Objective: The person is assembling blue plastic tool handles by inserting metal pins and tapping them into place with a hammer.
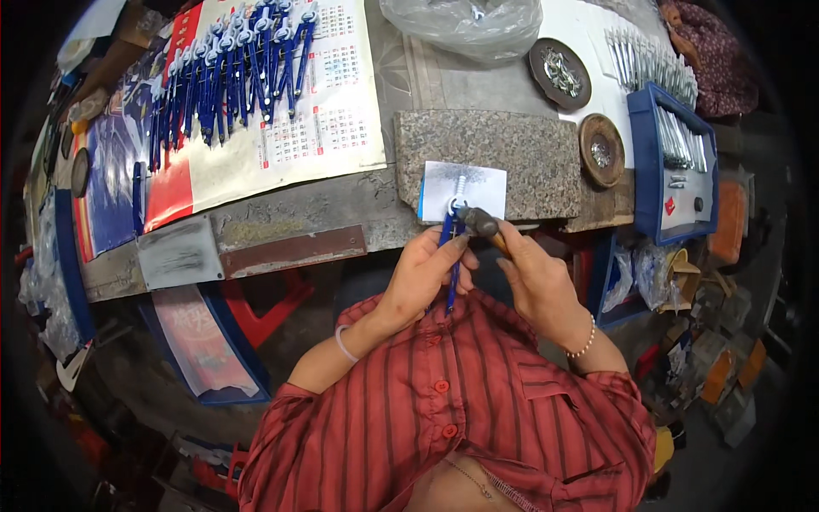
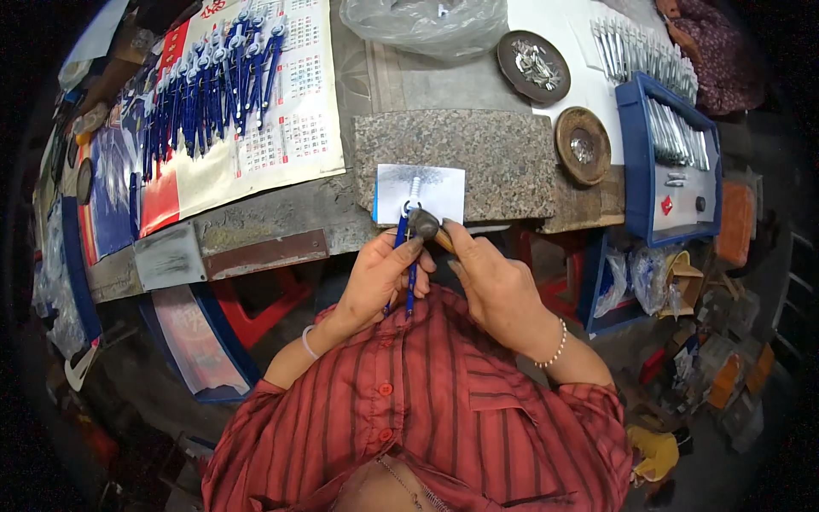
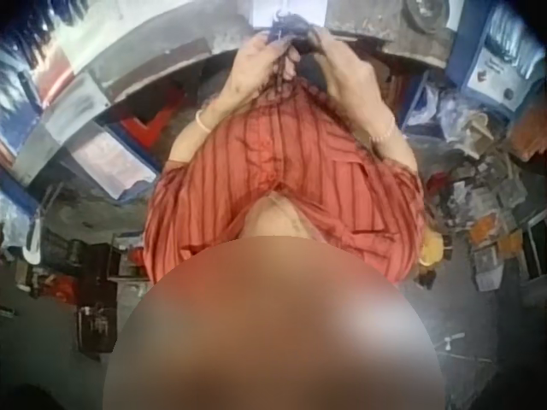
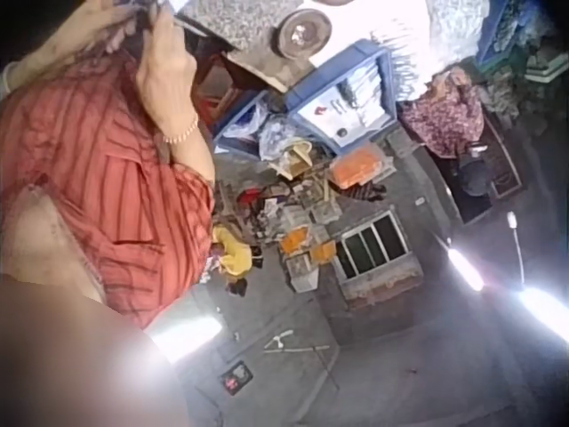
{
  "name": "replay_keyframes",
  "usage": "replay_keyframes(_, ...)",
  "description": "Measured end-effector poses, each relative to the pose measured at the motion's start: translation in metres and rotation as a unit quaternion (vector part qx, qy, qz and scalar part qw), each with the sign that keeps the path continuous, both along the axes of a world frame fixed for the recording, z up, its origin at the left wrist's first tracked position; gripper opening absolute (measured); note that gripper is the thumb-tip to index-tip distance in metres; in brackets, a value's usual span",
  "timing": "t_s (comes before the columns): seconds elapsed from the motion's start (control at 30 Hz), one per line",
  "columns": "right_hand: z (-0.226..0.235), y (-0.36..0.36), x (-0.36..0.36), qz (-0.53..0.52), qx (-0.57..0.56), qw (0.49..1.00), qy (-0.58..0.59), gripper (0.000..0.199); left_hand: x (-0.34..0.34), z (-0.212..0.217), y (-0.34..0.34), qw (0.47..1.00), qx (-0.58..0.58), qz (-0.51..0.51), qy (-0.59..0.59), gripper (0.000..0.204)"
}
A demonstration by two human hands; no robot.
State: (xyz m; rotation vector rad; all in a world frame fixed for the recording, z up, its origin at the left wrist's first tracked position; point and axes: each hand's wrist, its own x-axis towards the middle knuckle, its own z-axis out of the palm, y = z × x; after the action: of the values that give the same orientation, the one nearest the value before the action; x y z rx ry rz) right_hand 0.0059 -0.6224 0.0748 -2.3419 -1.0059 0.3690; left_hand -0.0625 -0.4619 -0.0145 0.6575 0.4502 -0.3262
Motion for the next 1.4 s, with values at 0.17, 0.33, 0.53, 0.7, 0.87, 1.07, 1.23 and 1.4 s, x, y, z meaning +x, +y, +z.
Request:
replay_keyframes(0.17, 0.025, 0.003, 0.008, -0.023, 0.043, 0.999, 0.007, 0.052, 0.000, 0.003, 0.003, 1.000, -0.011, -0.024, 0.005, 0.030)
replay_keyframes(0.33, 0.012, -0.002, -0.002, -0.067, -0.053, 0.987, 0.137, 0.048, -0.003, -0.001, 0.001, 0.999, -0.037, -0.018, 0.001, 0.029)
replay_keyframes(0.53, 0.028, 0.005, 0.005, -0.005, 0.022, 1.000, 0.009, 0.056, -0.003, 0.003, 0.003, 1.000, -0.028, 0.001, 0.004, 0.018)
replay_keyframes(0.7, 0.009, 0.005, 0.000, 0.004, -0.075, 0.997, 0.014, 0.051, -0.003, 0.000, 0.000, 1.000, -0.015, -0.017, 0.009, 0.028)
replay_keyframes(0.87, -0.001, 0.006, 0.011, 0.007, 0.017, 1.000, 0.016, 0.050, -0.002, 0.001, 0.002, 1.000, 0.009, -0.019, 0.012, 0.025)
replay_keyframes(1.07, 0.000, 0.008, 0.004, -0.016, 0.073, 0.994, 0.081, 0.051, -0.001, 0.002, 0.003, 1.000, -0.010, -0.018, -0.021, 0.024)
replay_keyframes(1.23, 0.007, 0.015, 0.018, -0.002, 0.023, 0.999, 0.023, 0.052, 0.006, 0.001, 0.004, 1.000, 0.012, -0.014, -0.006, 0.023)
replay_keyframes(1.4, -0.003, 0.016, 0.007, 0.011, -0.089, 0.994, 0.056, 0.050, -0.002, 0.000, 0.002, 1.000, 0.010, -0.020, -0.020, 0.018)
